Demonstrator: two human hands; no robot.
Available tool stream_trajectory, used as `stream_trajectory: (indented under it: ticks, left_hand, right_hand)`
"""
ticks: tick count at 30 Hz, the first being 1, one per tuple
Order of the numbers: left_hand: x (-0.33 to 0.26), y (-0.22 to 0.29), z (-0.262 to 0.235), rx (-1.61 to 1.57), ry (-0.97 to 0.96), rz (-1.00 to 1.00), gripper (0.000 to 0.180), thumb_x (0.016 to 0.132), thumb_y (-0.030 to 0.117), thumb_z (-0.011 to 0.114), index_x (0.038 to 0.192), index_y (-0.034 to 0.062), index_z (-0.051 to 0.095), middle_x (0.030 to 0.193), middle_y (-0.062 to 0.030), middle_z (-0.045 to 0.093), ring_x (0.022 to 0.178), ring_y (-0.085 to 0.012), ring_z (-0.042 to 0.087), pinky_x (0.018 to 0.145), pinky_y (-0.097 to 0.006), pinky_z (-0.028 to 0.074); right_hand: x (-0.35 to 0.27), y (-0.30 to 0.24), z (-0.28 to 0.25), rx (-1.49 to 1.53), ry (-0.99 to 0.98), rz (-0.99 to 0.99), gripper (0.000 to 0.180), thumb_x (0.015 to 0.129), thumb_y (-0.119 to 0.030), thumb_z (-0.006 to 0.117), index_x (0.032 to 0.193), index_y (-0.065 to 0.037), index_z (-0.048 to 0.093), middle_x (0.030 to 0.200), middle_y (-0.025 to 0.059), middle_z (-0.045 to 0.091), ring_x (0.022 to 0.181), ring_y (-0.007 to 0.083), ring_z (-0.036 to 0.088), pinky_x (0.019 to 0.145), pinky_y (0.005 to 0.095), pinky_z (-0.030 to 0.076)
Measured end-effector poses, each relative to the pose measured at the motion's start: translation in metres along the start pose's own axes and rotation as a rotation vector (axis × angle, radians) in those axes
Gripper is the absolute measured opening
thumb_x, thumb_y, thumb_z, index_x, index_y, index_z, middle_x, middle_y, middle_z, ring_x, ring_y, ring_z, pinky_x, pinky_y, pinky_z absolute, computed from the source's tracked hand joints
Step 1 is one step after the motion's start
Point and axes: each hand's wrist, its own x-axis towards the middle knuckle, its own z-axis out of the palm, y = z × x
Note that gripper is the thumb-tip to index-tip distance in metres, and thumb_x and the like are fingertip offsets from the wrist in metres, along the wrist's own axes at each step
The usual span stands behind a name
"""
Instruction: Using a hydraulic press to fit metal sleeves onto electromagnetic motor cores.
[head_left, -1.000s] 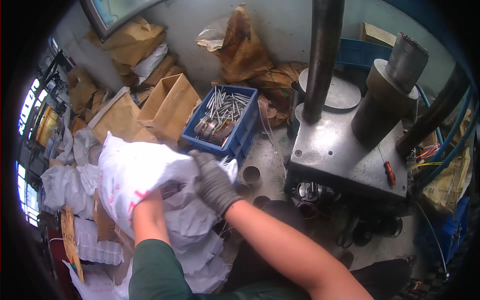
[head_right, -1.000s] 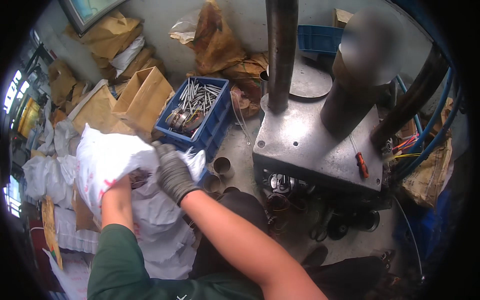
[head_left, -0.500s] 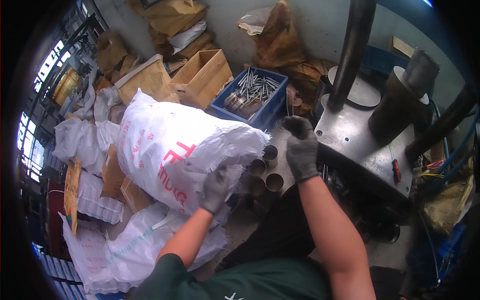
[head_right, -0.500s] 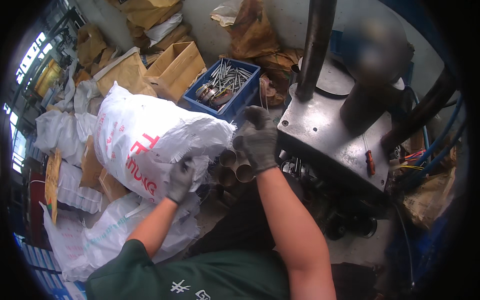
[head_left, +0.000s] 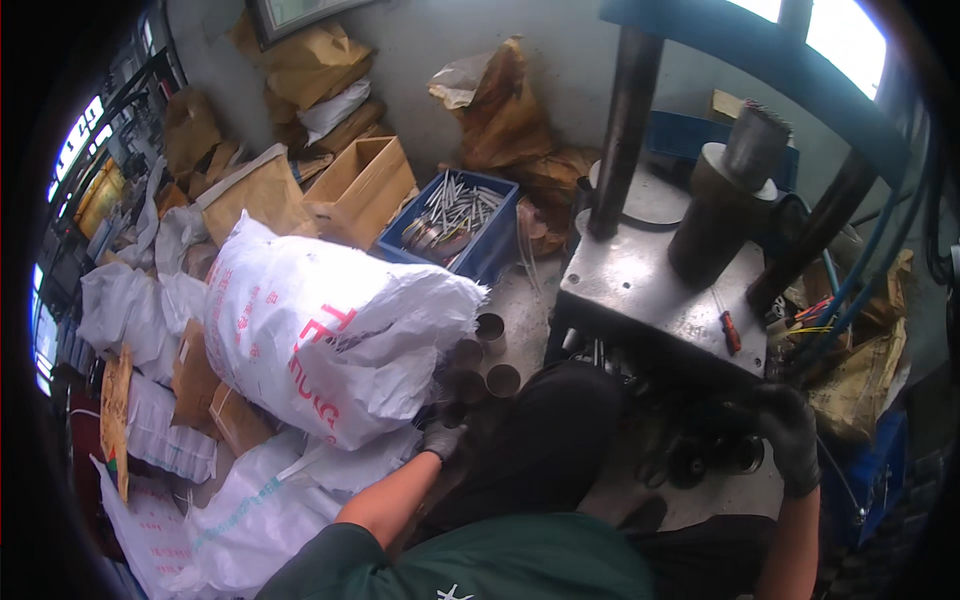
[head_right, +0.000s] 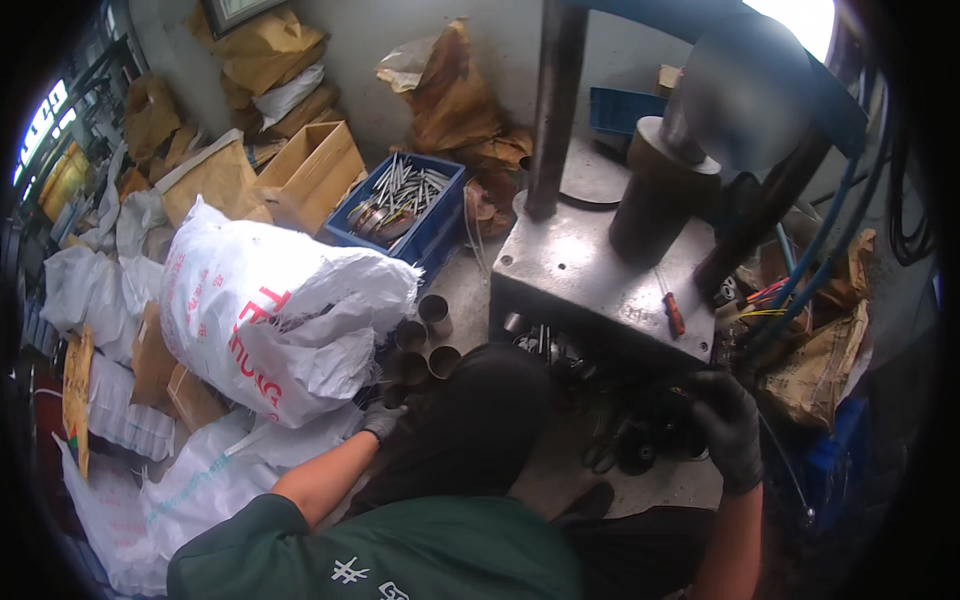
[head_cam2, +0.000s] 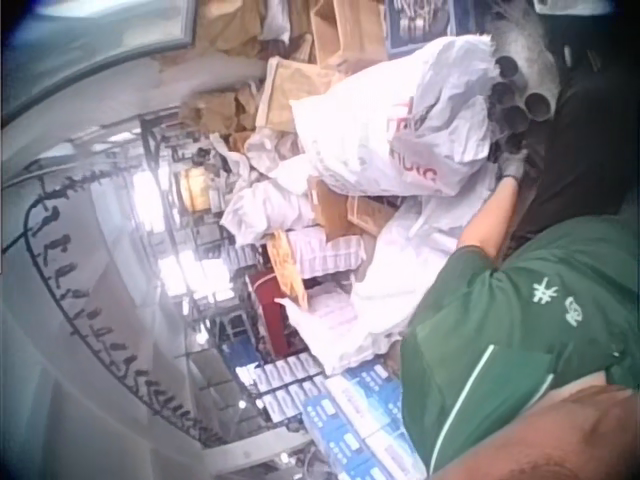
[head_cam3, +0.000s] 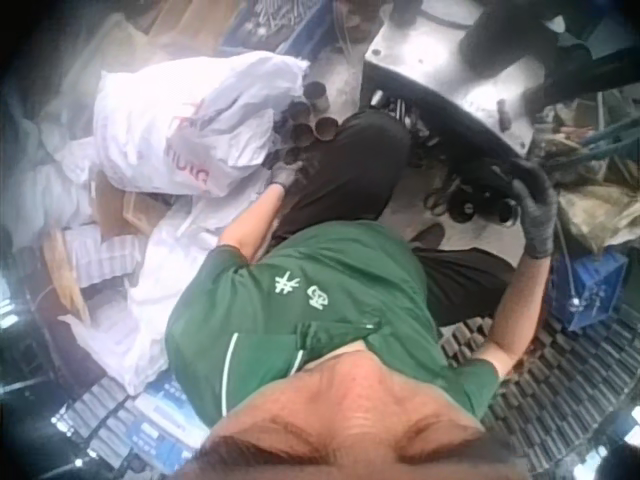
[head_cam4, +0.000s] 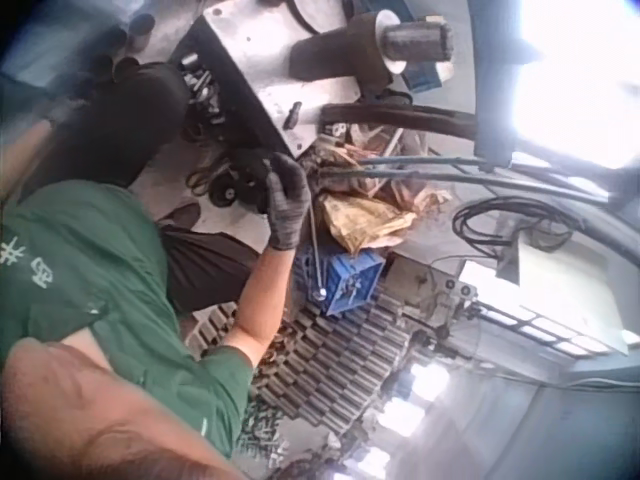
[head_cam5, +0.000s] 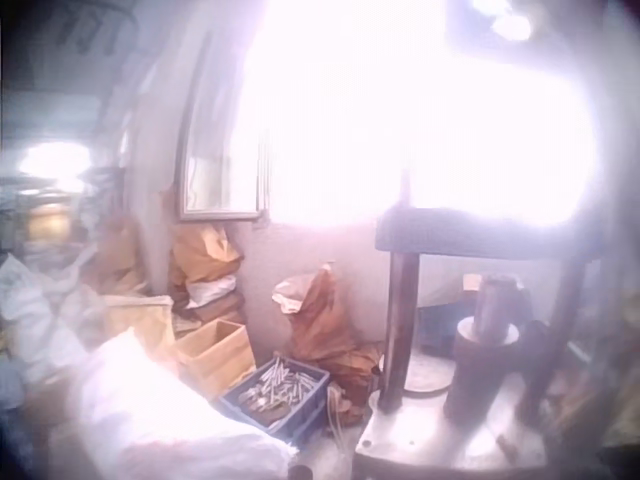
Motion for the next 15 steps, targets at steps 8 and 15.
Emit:
stream_trajectory:
  ticks: [8,15]
  left_hand:
    - [-0.050,0.207,-0.086,-0.654,0.009,0.805,0.026,0.095,0.023,0.077,0.110,0.0037,0.068,0.101,-0.0027,0.066,0.090,-0.0168,0.061,0.083,-0.035,0.053]
    - [-0.138,0.436,-0.073,-1.336,-0.660,0.695,0.033,0.104,0.033,0.063,0.122,0.0058,0.069,0.111,-0.0070,0.071,0.105,-0.0188,0.067,0.092,-0.033,0.054]
  right_hand:
    - [-0.043,0.047,0.002,0.113,0.233,0.110,0.029,0.086,0.002,0.069,0.114,-0.001,0.069,0.114,0.0060,0.069,0.099,0.0153,0.067,0.086,0.0307,0.057]
    - [-0.020,0.038,0.025,0.408,0.042,0.213,0.036,0.099,-0.015,0.070,0.132,-0.003,0.063,0.118,0.0093,0.071,0.112,0.0180,0.066,0.095,0.0332,0.055]
